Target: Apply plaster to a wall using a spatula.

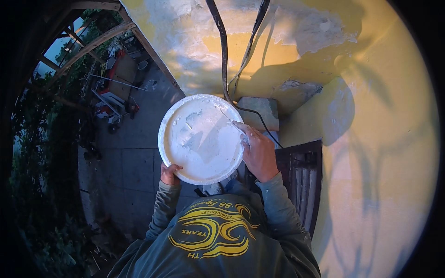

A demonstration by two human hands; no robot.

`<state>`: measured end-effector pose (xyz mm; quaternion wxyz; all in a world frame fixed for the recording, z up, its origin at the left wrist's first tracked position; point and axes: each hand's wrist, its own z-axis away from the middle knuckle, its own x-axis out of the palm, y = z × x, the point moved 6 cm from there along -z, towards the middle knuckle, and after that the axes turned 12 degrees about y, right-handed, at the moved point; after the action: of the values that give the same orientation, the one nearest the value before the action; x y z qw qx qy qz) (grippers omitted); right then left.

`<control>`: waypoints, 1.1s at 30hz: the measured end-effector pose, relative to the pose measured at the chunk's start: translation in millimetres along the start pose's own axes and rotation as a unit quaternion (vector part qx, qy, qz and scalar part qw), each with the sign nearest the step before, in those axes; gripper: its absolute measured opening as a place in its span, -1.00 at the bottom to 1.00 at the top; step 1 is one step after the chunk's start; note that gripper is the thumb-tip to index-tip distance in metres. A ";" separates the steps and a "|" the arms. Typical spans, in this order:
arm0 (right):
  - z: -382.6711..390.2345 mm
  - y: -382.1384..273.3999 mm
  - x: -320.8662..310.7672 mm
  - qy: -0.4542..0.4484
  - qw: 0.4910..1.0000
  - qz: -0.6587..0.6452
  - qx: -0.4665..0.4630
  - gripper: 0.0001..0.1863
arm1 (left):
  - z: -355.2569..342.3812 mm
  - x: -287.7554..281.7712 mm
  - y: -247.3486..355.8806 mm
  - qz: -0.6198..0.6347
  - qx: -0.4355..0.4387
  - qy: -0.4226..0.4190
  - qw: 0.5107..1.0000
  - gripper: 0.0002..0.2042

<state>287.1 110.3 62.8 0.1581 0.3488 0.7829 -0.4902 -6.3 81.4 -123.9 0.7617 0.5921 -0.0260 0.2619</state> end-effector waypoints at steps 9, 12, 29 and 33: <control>-28.4 24.8 70.0 -0.047 0.983 0.175 -0.033 -0.57 | 23.3 14.1 15.9 -0.049 -0.012 0.003 0.999 -0.75; -31.1 20.8 78.9 -0.055 0.978 0.200 -0.032 -0.56 | 25.7 17.4 16.1 -0.036 0.024 -0.019 0.999 -0.77; 4.6 60.6 54.8 -0.146 0.983 -0.100 0.038 -0.64 | 21.7 4.2 3.7 -0.050 0.059 0.007 0.997 -0.66; 24.9 92.7 -16.4 -0.019 0.802 -0.508 0.314 -0.67 | 15.9 -7.4 -0.7 -0.001 -0.042 0.075 0.996 -0.58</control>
<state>361.4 107.6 -0.2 -0.2165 -0.0778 0.6482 -0.7259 -8.0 64.0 -122.4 0.7861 0.5380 0.0205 0.3038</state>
